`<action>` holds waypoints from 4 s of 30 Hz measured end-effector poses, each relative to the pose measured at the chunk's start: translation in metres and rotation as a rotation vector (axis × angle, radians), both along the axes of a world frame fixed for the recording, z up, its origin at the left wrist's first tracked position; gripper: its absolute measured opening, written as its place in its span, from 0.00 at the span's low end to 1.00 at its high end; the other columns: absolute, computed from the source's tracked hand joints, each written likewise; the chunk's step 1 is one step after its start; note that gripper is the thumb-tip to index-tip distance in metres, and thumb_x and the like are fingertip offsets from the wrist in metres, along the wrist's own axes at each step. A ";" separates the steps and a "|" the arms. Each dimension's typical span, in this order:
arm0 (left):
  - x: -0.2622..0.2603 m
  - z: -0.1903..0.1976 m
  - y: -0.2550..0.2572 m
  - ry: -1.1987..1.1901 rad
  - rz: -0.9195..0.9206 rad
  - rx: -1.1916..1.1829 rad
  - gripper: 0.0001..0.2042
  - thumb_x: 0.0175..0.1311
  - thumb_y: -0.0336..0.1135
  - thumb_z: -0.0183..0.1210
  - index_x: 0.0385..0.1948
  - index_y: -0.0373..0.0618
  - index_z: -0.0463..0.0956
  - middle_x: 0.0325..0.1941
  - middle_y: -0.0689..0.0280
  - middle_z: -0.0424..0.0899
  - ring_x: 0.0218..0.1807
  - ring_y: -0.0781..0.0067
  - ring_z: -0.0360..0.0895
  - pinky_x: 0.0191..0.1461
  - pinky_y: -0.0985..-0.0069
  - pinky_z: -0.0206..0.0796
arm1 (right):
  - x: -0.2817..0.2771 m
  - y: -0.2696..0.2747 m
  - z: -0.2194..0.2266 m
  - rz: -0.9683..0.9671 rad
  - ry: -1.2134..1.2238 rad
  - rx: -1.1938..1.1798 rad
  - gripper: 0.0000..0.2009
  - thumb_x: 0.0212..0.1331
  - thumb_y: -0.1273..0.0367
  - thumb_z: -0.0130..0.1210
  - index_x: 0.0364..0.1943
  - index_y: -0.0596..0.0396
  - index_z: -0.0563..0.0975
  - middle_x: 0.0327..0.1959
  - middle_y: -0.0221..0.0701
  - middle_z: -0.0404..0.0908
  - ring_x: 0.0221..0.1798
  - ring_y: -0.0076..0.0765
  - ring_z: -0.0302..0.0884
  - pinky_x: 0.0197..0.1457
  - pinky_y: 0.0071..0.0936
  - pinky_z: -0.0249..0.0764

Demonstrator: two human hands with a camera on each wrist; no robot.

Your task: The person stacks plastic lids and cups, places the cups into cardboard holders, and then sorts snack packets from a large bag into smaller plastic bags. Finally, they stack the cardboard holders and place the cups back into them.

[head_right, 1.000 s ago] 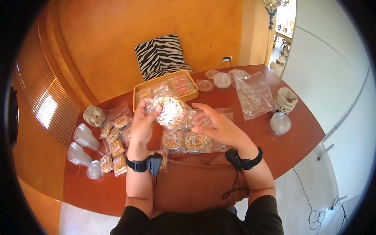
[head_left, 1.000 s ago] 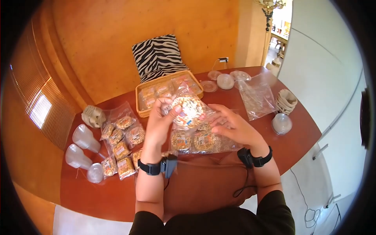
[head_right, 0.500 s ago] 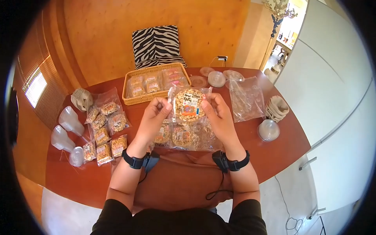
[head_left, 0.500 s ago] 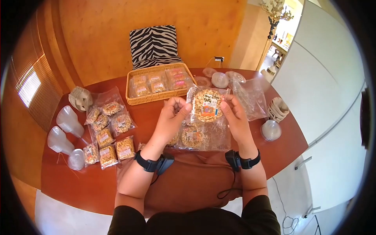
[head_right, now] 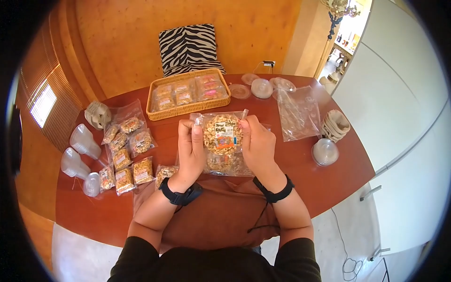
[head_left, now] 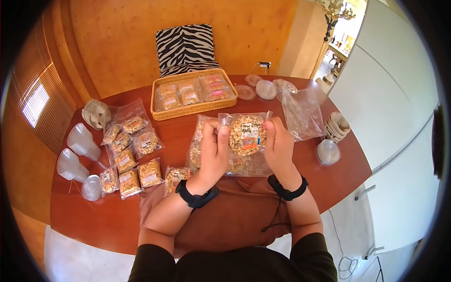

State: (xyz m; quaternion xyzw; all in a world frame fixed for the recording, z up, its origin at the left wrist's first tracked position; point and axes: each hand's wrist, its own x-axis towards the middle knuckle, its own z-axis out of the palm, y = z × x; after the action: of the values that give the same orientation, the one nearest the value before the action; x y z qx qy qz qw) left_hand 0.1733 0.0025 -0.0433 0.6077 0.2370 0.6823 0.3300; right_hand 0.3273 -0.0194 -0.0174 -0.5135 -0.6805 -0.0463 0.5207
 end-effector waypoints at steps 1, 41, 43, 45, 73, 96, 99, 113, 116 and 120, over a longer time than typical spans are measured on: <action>-0.001 0.000 -0.001 0.024 0.038 0.021 0.08 0.73 0.36 0.43 0.36 0.43 0.61 0.27 0.72 0.61 0.28 0.85 0.56 0.32 0.84 0.54 | 0.002 0.000 0.000 -0.006 -0.034 0.019 0.14 0.70 0.62 0.42 0.32 0.57 0.71 0.20 0.41 0.73 0.24 0.49 0.74 0.27 0.35 0.66; -0.038 0.026 0.008 0.581 0.131 -0.041 0.06 0.68 0.31 0.50 0.38 0.39 0.67 0.31 0.53 0.80 0.32 0.55 0.79 0.32 0.68 0.68 | 0.052 -0.011 0.024 0.355 0.144 -0.523 0.13 0.62 0.61 0.56 0.38 0.59 0.74 0.31 0.32 0.75 0.33 0.25 0.72 0.35 0.24 0.69; -0.047 0.029 0.012 0.760 0.199 -0.040 0.07 0.66 0.32 0.52 0.40 0.40 0.67 0.29 0.53 0.80 0.31 0.52 0.79 0.31 0.67 0.68 | 0.062 -0.017 0.040 0.154 0.183 -0.586 0.14 0.61 0.61 0.56 0.38 0.60 0.73 0.25 0.32 0.74 0.30 0.25 0.72 0.33 0.26 0.68; -0.062 0.023 0.024 0.878 0.311 0.013 0.11 0.63 0.32 0.56 0.44 0.43 0.67 0.23 0.58 0.78 0.27 0.57 0.78 0.30 0.69 0.67 | 0.079 -0.022 0.044 0.009 0.195 -0.595 0.14 0.61 0.61 0.57 0.37 0.60 0.73 0.21 0.32 0.72 0.26 0.25 0.71 0.30 0.27 0.67; -0.126 -0.034 0.082 1.353 -0.243 -0.605 0.24 0.44 0.26 0.68 0.45 0.37 0.68 0.37 0.54 0.82 0.36 0.60 0.82 0.35 0.69 0.75 | 0.081 0.063 -0.052 0.529 0.612 -1.248 0.16 0.62 0.60 0.56 0.49 0.50 0.72 0.40 0.23 0.75 0.37 0.18 0.74 0.39 0.22 0.76; -0.131 -0.046 0.089 1.212 -0.333 -0.646 0.13 0.50 0.26 0.65 0.34 0.33 0.71 0.29 0.57 0.83 0.30 0.68 0.83 0.30 0.74 0.75 | 0.052 0.088 -0.049 0.769 0.311 -1.473 0.25 0.58 0.65 0.61 0.58 0.54 0.67 0.33 0.20 0.71 0.29 0.15 0.66 0.29 0.16 0.65; -0.127 -0.043 0.091 1.253 -0.385 -0.728 0.35 0.48 0.21 0.66 0.61 0.36 0.60 0.37 0.56 0.81 0.35 0.69 0.83 0.34 0.76 0.78 | 0.045 0.089 -0.049 0.794 0.386 -1.441 0.26 0.58 0.66 0.61 0.59 0.56 0.67 0.31 0.19 0.70 0.29 0.15 0.66 0.30 0.15 0.65; -0.131 -0.049 0.094 1.217 -0.400 -0.650 0.21 0.49 0.25 0.66 0.44 0.34 0.68 0.36 0.56 0.81 0.34 0.67 0.84 0.33 0.74 0.76 | 0.000 0.089 -0.048 0.888 0.561 -1.310 0.19 0.61 0.69 0.56 0.54 0.62 0.71 0.46 0.32 0.76 0.48 0.24 0.76 0.54 0.22 0.75; -0.131 -0.046 0.093 1.207 -0.419 -0.685 0.36 0.49 0.28 0.67 0.59 0.31 0.54 0.37 0.53 0.83 0.33 0.69 0.83 0.33 0.76 0.75 | 0.016 0.102 -0.058 0.922 0.488 -1.420 0.15 0.62 0.71 0.53 0.52 0.62 0.73 0.50 0.37 0.77 0.52 0.31 0.76 0.58 0.26 0.75; -0.126 -0.031 0.083 1.216 -0.376 -0.717 0.41 0.52 0.35 0.67 0.65 0.31 0.52 0.36 0.54 0.83 0.31 0.70 0.83 0.34 0.78 0.74 | 0.020 0.105 -0.057 0.891 0.335 -1.483 0.15 0.63 0.72 0.52 0.52 0.64 0.73 0.52 0.39 0.76 0.53 0.34 0.77 0.58 0.26 0.75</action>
State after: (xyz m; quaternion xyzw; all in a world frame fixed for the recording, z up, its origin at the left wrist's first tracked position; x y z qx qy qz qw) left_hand 0.0476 0.0858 -0.0746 0.7642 0.4789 0.0364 0.4304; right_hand 0.3470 0.0852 -0.0743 -0.4062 -0.5869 0.6907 0.1161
